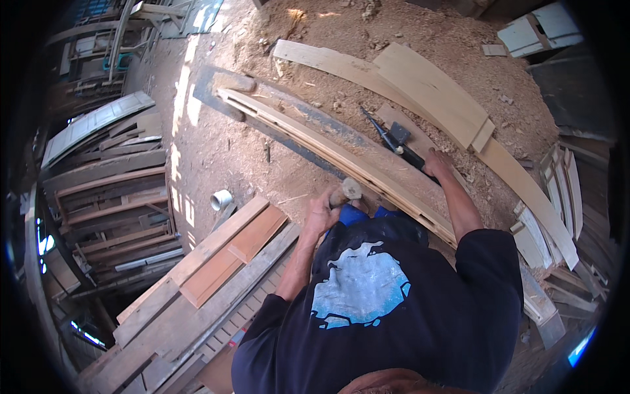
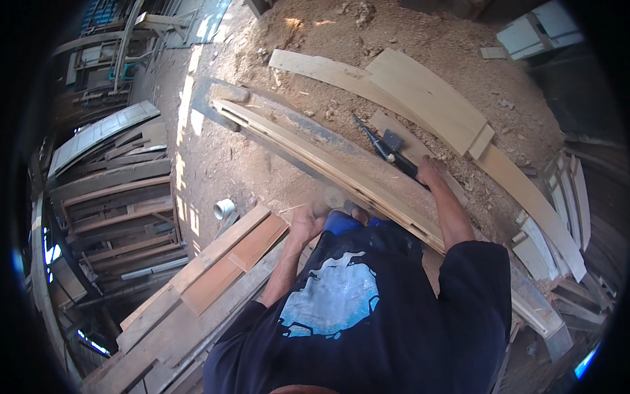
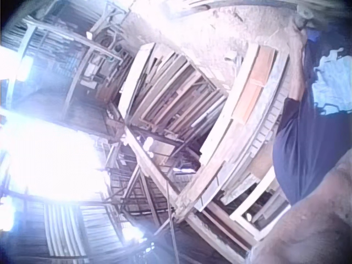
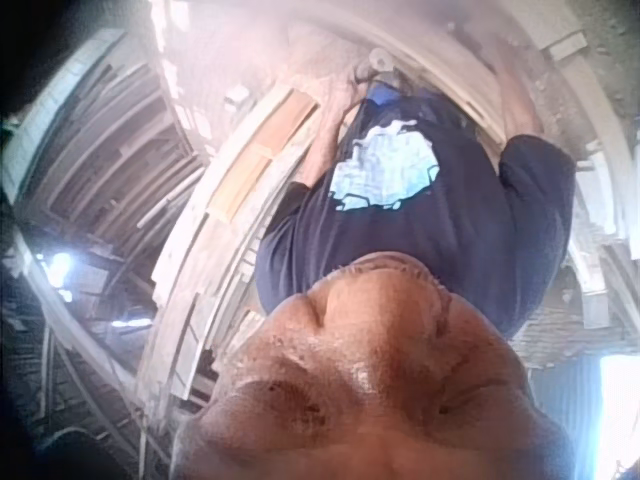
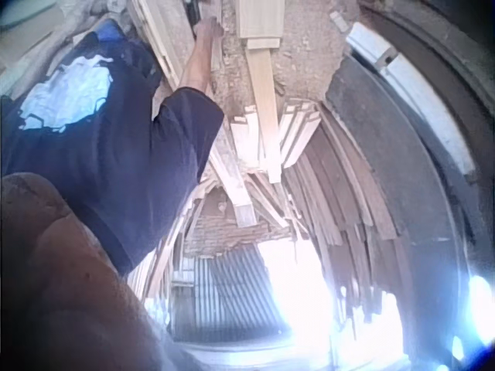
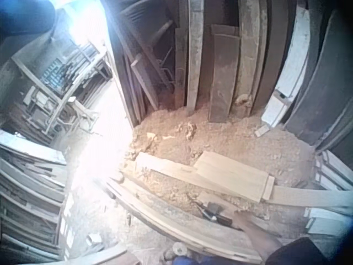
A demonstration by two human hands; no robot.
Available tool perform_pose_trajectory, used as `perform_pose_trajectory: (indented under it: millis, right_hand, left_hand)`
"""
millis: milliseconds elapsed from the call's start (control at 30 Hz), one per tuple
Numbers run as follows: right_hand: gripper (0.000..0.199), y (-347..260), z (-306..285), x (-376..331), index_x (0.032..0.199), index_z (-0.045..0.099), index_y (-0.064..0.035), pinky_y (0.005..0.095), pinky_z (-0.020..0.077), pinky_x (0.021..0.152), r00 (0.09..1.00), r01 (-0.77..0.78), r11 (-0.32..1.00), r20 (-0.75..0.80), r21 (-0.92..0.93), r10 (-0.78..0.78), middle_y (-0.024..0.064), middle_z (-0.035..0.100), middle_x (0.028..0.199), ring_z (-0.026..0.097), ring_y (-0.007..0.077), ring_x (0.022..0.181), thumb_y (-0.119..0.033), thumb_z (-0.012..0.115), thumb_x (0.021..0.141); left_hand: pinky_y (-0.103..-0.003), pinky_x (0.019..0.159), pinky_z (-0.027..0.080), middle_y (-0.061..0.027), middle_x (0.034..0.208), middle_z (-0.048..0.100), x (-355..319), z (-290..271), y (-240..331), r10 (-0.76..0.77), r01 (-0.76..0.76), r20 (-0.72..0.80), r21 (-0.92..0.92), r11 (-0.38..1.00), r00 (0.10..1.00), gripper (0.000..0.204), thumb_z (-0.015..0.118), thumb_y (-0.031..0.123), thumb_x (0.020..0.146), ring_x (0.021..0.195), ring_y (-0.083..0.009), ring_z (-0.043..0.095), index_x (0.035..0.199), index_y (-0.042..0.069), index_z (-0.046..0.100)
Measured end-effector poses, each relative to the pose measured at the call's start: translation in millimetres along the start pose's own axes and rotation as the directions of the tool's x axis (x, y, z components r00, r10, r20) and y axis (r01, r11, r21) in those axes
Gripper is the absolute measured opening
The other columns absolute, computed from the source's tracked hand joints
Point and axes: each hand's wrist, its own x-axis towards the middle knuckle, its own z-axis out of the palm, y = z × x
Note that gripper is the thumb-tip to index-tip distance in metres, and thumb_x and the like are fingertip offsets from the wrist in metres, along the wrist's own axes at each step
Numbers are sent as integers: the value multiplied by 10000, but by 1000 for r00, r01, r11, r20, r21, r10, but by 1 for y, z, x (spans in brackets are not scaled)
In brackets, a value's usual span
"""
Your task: The person uses a hand plane to smooth a long wooden plank on a workbench. They then use a chisel and mallet to carve and shape the wood, repeatedly striking the chisel to remove material.
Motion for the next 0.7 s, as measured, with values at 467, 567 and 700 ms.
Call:
perform_pose_trajectory:
  millis: [467, 567, 700]
  right_hand:
    - [503, -2, 28, 34, 1305, 557, -35, 415, 529, 1018, 981, 191, 976, -21, -108, -194, 183, 649, 1306, 624, 314, 1235, -148, 712, 840]
    - [452, 1, 17, 30, 1226, 644, -24, 419, 536, 1000, 961, 275, 953, 42, -129, -272, 203, 665, 1271, 643, 316, 1203, -171, 697, 802]
    - [337, 19, -6, 46, 920, 749, 26, 439, 578, 825, 956, 291, 952, 20, 96, -294, 242, 730, 986, 727, 374, 928, -184, 711, 659]
  left_hand:
    - [-481, 764, 562, -214, 920, 712, 0, 15, 5, -44, 48, 85, -36, 998, 995, 546, 717, 155, 795, 882, -426, 695, 1326, 202, 599]
    - [-487, 776, 565, -209, 939, 715, -1, 13, -6, -46, 50, 85, -51, 997, 995, 543, 714, 157, 798, 895, -422, 697, 1326, 205, 598]
    - [-484, 789, 568, -213, 952, 714, 1, -5, 3, -95, 94, 109, 14, 995, 989, 533, 709, 148, 801, 908, -418, 697, 1320, 204, 602]
